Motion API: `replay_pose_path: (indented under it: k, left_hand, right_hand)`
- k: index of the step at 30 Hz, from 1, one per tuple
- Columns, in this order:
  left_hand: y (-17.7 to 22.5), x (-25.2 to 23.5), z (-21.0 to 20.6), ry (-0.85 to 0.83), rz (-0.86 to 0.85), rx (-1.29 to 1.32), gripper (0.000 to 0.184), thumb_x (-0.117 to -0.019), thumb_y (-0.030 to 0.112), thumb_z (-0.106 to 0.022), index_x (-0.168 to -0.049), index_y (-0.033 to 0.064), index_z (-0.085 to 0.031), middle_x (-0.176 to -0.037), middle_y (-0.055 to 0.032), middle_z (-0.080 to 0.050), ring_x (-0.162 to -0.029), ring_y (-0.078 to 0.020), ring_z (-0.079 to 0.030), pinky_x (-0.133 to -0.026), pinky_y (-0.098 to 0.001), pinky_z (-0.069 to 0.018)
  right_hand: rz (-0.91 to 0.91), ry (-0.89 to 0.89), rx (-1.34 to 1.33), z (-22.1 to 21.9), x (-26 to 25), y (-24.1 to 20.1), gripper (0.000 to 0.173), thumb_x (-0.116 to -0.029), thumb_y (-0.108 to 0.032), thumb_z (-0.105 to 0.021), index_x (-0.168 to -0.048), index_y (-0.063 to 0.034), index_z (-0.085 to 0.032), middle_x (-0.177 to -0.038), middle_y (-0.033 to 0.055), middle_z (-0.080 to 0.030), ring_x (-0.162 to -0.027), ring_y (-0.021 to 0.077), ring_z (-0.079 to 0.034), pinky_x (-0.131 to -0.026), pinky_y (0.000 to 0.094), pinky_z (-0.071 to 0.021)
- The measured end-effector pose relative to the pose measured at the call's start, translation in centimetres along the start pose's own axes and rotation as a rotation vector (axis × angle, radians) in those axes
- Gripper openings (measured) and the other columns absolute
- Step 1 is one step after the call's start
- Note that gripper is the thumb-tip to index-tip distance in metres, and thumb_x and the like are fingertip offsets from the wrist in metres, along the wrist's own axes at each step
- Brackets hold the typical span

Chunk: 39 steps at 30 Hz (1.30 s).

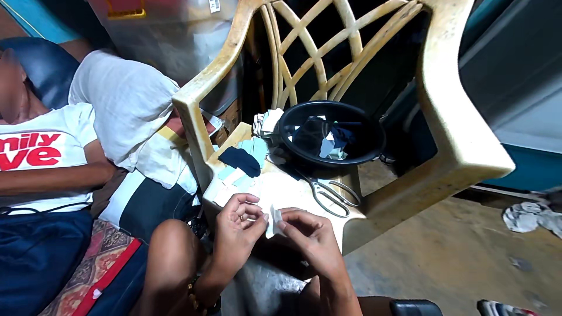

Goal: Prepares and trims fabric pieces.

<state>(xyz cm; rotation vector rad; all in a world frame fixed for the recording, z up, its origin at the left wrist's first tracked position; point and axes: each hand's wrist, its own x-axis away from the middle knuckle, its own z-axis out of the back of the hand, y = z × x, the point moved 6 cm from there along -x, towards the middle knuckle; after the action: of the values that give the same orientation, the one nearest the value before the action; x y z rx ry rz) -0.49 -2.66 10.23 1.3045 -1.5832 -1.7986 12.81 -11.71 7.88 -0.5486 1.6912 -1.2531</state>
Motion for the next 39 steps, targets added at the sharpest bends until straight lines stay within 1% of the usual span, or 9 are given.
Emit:
replay_pose_path:
  k: [4, 6, 14, 20, 23, 25, 29, 34, 39]
  left_hand:
    - [-0.4, -0.4, 0.5, 0.006, 0.044, 0.054, 0.023, -0.0859, -0.009, -0.058, -0.108, -0.0030, -0.058, -0.094, 0.0006, -0.066, -0.067, -0.0020, -0.064, -0.062, -0.0180, -0.0570]
    - [-0.6, -0.4, 0.6, 0.005, 0.078, 0.071, 0.022, -0.0876, -0.009, -0.057, -0.109, -0.0039, -0.059, -0.094, -0.0001, -0.066, -0.065, -0.0027, -0.064, -0.060, -0.0188, -0.0580]
    - [-1.0, -0.3, 0.8, -0.003, 0.101, 0.089, 0.023, -0.0894, -0.009, -0.056, -0.111, -0.0053, -0.061, -0.097, -0.0030, -0.067, -0.066, -0.0065, -0.067, -0.062, -0.0228, -0.0618]
    - [-0.9, -0.6, 0.6, -0.088, 0.208, 0.034, 0.041, -0.0785, -0.007, -0.075, -0.117, -0.0050, -0.061, -0.086, 0.0004, -0.069, -0.061, -0.0050, -0.065, -0.062, -0.0208, -0.0600]
    - [-1.2, -0.5, 0.3, -0.182, 0.258, -0.050, 0.022, -0.0793, -0.007, -0.075, -0.100, -0.0006, -0.070, -0.080, 0.0039, -0.067, -0.061, -0.0001, -0.061, -0.059, -0.0153, -0.0543]
    - [-1.4, -0.3, 0.0, -0.179, 0.249, -0.004, 0.013, -0.0832, -0.007, -0.073, -0.089, 0.0032, -0.068, -0.079, 0.0041, -0.068, -0.060, 0.0004, -0.061, -0.060, -0.0157, -0.0549]
    - [-1.4, -0.2, -0.2, -0.157, 0.260, 0.074, 0.014, -0.0891, -0.008, -0.066, -0.091, 0.0041, -0.061, -0.083, 0.0031, -0.067, -0.069, -0.0042, -0.068, -0.066, -0.0224, -0.0614]
    - [-1.0, -0.1, -0.2, -0.254, 0.269, 0.112, 0.014, -0.0944, -0.009, -0.061, -0.099, 0.0038, -0.056, -0.076, 0.0015, -0.072, -0.068, -0.0104, -0.074, -0.065, -0.0266, -0.0635]
    - [-0.5, -0.1, 0.3, -0.379, 0.156, 0.142, 0.018, -0.0964, -0.008, -0.057, -0.105, -0.0022, -0.072, -0.092, -0.0013, -0.076, -0.077, -0.0093, -0.075, -0.069, -0.0259, -0.0642]
  right_hand:
    - [-0.131, 0.063, -0.217, 0.7, -0.1, 1.0, 0.018, -0.0865, 0.004, -0.061, -0.087, -0.0104, -0.071, -0.073, -0.0103, -0.068, -0.064, -0.0024, -0.062, -0.061, 0.0161, -0.0535]
    - [-0.177, 0.058, -0.313, 0.6, -0.1, 1.1, 0.020, -0.0870, 0.006, -0.059, -0.088, -0.0103, -0.070, -0.070, -0.0090, -0.068, -0.061, 0.0011, -0.065, -0.061, 0.0208, -0.0598]
    - [-0.196, 0.050, -0.359, 0.4, -0.1, 1.1, 0.018, -0.0865, 0.008, -0.061, -0.092, -0.0064, -0.070, -0.073, -0.0043, -0.072, -0.062, 0.0055, -0.069, -0.060, 0.0248, -0.0623]
    - [-0.117, 0.005, -0.186, 0.6, -0.1, 0.6, 0.018, -0.0891, 0.005, -0.060, -0.096, -0.0055, -0.073, -0.077, -0.0099, -0.071, -0.066, -0.0024, -0.066, -0.062, 0.0160, -0.0567]
    - [-0.063, -0.052, -0.126, 0.6, -0.1, 0.3, 0.017, -0.0913, 0.002, -0.060, -0.101, -0.0037, -0.073, -0.084, -0.0107, -0.071, -0.071, -0.0055, -0.064, -0.066, 0.0134, -0.0538]
    - [-0.090, -0.084, -0.177, 0.3, -0.1, 0.2, 0.023, -0.0854, 0.004, -0.068, -0.108, -0.0012, -0.069, -0.093, -0.0055, -0.074, -0.077, -0.0010, -0.069, -0.070, 0.0169, -0.0584]
    - [-0.149, 0.011, -0.205, 0.4, -0.1, 0.3, 0.038, -0.0737, 0.013, -0.072, -0.109, -0.0014, -0.068, -0.088, -0.0035, -0.075, -0.072, 0.0019, -0.071, -0.066, 0.0181, -0.0600]
    - [-0.080, 0.073, -0.155, 1.4, 0.1, 0.1, 0.024, -0.0805, 0.011, -0.069, -0.101, -0.0016, -0.074, -0.083, -0.0043, -0.076, -0.069, 0.0014, -0.070, -0.066, 0.0191, -0.0606]
    - [0.014, -0.050, -0.195, 1.8, 0.2, -0.1, 0.025, -0.0883, 0.008, -0.060, -0.097, -0.0051, -0.080, -0.097, 0.0004, -0.079, -0.078, 0.0045, -0.073, -0.071, 0.0217, -0.0619]
